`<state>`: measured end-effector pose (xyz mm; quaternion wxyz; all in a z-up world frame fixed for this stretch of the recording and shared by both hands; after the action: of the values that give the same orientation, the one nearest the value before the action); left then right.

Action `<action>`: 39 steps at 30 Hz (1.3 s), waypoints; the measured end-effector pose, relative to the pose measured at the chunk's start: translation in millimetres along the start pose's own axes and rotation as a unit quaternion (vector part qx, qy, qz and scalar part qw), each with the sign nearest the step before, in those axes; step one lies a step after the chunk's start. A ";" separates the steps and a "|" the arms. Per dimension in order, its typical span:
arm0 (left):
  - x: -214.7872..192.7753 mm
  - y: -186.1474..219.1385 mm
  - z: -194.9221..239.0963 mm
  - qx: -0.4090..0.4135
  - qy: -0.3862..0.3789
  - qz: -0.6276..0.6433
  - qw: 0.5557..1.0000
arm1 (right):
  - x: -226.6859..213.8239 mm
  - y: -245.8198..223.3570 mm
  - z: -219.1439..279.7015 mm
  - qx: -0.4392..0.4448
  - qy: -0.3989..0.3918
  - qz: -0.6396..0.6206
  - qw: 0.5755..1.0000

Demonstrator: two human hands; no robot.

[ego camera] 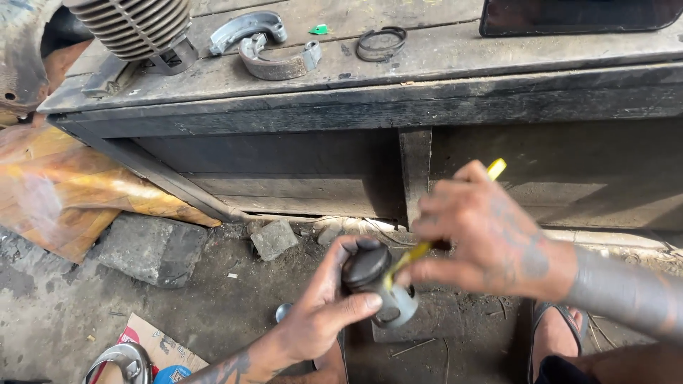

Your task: The person is cleaning a motorcycle piston by scrubbing it with a small brush to remove carbon deposits and dirt.

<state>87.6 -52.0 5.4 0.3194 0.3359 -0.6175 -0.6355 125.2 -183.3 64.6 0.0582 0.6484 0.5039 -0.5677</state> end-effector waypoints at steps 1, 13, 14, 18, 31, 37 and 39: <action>0.4 -0.5 -0.3 0.000 0.001 0.000 1.000 | -2.1 -0.6 -2.9 -0.001 0.000 0.000 1.000; -4.1 2.7 0.1 -0.006 0.023 -0.043 0.999 | -6.5 3.1 -3.6 0.003 0.010 0.007 1.000; -0.5 1.4 1.1 -0.012 0.013 -0.028 0.999 | -2.5 -2.3 -2.5 -0.014 0.003 0.009 1.000; -5.4 3.6 -0.9 0.014 0.028 -0.025 0.999 | -10.2 7.8 -2.1 -0.002 0.028 0.030 0.999; -12.5 48.4 11.6 0.100 0.029 -0.046 0.993 | -55.7 85.8 18.6 0.196 0.092 -0.052 0.975; -26.7 45.4 21.4 0.089 0.115 -0.248 0.958 | -58.8 99.7 36.7 0.248 0.110 -0.150 0.951; -15.6 37.9 26.8 0.137 0.070 -0.337 0.929 | -54.2 99.9 41.1 0.260 0.071 -0.079 0.960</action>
<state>74.1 -25.3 44.1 0.0794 0.6087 -0.5251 -0.5894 177.4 -290.3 43.8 -0.1937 0.6376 0.3914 -0.6346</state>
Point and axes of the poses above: each hand's wrist, its own z-axis away from the middle knuckle, its own x-axis out of the palm, y = z × x, the point moved 10 cm from there along -z, towards the middle knuckle, and after that the axes turned 10 degrees about -z, right-handed, at the moved point
